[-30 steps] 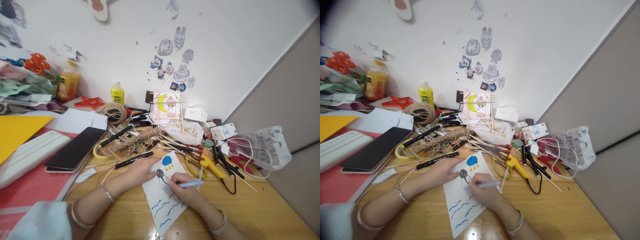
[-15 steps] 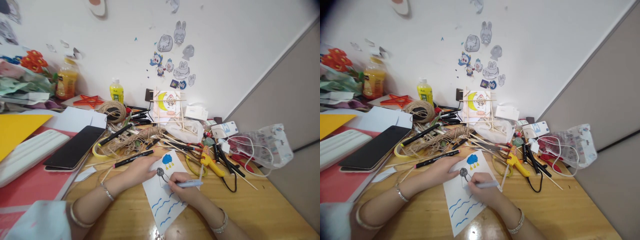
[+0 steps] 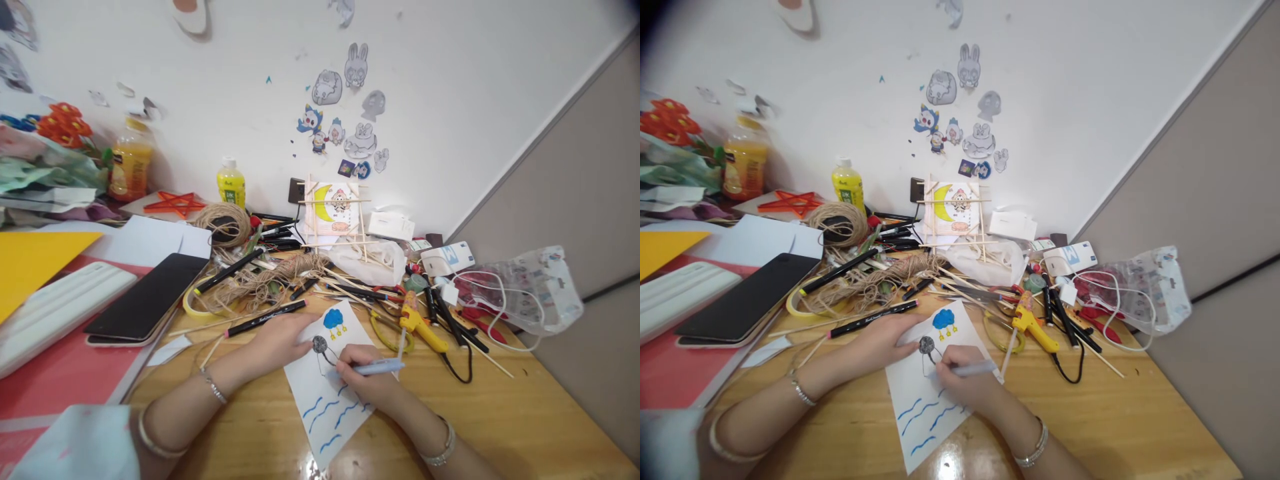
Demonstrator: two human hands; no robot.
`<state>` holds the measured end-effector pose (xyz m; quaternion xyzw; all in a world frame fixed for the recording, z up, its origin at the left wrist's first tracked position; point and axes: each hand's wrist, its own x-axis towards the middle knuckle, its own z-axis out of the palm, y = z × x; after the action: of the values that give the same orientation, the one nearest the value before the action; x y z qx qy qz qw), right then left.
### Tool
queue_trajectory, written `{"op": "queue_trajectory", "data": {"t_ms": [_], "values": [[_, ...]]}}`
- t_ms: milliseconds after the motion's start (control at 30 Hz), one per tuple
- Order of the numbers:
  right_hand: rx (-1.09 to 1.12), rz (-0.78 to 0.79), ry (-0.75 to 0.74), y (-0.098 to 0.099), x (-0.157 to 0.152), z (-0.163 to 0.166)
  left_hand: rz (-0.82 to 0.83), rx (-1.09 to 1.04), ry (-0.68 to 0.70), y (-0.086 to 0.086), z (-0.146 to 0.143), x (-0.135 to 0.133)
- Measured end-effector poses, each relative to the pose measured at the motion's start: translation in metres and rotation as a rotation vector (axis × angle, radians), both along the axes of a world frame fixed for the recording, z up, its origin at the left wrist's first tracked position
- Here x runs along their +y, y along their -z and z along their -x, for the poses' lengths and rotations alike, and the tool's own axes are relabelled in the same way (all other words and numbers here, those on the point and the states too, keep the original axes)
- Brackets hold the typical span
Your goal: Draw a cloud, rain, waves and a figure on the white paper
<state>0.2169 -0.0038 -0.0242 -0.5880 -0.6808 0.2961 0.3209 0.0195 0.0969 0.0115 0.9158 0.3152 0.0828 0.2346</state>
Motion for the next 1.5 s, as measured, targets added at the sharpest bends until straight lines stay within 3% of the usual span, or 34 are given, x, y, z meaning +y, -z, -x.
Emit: {"op": "queue_trajectory", "data": {"t_ms": [233,400,667,900,1133,1500], "values": [[0.093,-0.030,0.188,-0.001,0.003,-0.009,-0.004,0.005,-0.006,0.003,0.001,0.002],[0.096,-0.022,0.217,0.000,0.002,-0.012,-0.003,0.000,-0.005,0.005,0.000,0.003],[0.057,-0.079,0.185,0.003,0.002,-0.013,-0.004,-0.003,-0.001,0.005,0.001,0.003],[0.137,-0.010,0.178,-0.004,0.000,-0.010,-0.004,-0.014,0.007,0.003,0.001,0.002],[0.073,0.035,0.013,-0.007,-0.004,-0.003,0.000,-0.020,0.008,0.004,0.001,0.002],[0.029,0.026,0.013,-0.006,-0.003,-0.002,-0.002,-0.020,0.010,0.004,0.001,0.002]]}}
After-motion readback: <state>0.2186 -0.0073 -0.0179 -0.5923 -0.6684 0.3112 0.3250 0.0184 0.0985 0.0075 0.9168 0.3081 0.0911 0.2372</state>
